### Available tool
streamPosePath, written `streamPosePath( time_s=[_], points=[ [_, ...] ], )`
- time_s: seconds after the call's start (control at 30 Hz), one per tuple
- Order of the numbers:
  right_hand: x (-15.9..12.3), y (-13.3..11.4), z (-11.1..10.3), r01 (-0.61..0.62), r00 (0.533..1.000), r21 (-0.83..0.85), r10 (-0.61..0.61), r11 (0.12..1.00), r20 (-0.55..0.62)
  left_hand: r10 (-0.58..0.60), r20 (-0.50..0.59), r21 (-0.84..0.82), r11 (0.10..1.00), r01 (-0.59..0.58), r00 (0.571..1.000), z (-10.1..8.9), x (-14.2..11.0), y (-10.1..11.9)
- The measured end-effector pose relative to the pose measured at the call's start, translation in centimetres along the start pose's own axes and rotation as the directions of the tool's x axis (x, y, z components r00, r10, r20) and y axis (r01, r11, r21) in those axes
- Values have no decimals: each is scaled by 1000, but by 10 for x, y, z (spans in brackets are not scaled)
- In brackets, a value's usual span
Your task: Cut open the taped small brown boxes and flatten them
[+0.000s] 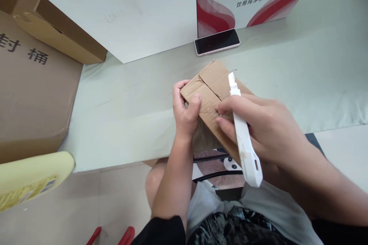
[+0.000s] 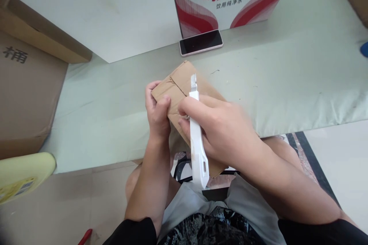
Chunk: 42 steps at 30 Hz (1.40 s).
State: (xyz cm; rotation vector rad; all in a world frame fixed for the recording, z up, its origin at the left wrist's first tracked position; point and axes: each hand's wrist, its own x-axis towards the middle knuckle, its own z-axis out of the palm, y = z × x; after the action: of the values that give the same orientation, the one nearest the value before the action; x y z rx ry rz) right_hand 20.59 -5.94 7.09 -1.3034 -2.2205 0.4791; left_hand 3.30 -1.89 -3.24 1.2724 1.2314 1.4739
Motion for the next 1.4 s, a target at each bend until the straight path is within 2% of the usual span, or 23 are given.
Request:
streamPosePath(
  time_s=[0.17,0.43,0.67,1.1,1.4],
  points=[
    [0,-1,1,6,1000,3,-6,1000,-7,-8,-51,-70,998,4,999,3,0,-1],
    [0,0,0,-36,999,-6,36,999,30,-5,-31,15,1000,5,1000,0,1,1],
    [1,1,-1,-51,998,2,51,999,45,-7,-28,-2,1000,7,1000,-1,3,-1],
    [0,2,1,-21,999,-9,21,1000,30,-7,-22,-12,1000,7,1000,-1,2,0],
    [-1,5,4,19,999,-87,-16,996,38,-22,17,11,1000,22,1000,-3,2,2]
  ],
)
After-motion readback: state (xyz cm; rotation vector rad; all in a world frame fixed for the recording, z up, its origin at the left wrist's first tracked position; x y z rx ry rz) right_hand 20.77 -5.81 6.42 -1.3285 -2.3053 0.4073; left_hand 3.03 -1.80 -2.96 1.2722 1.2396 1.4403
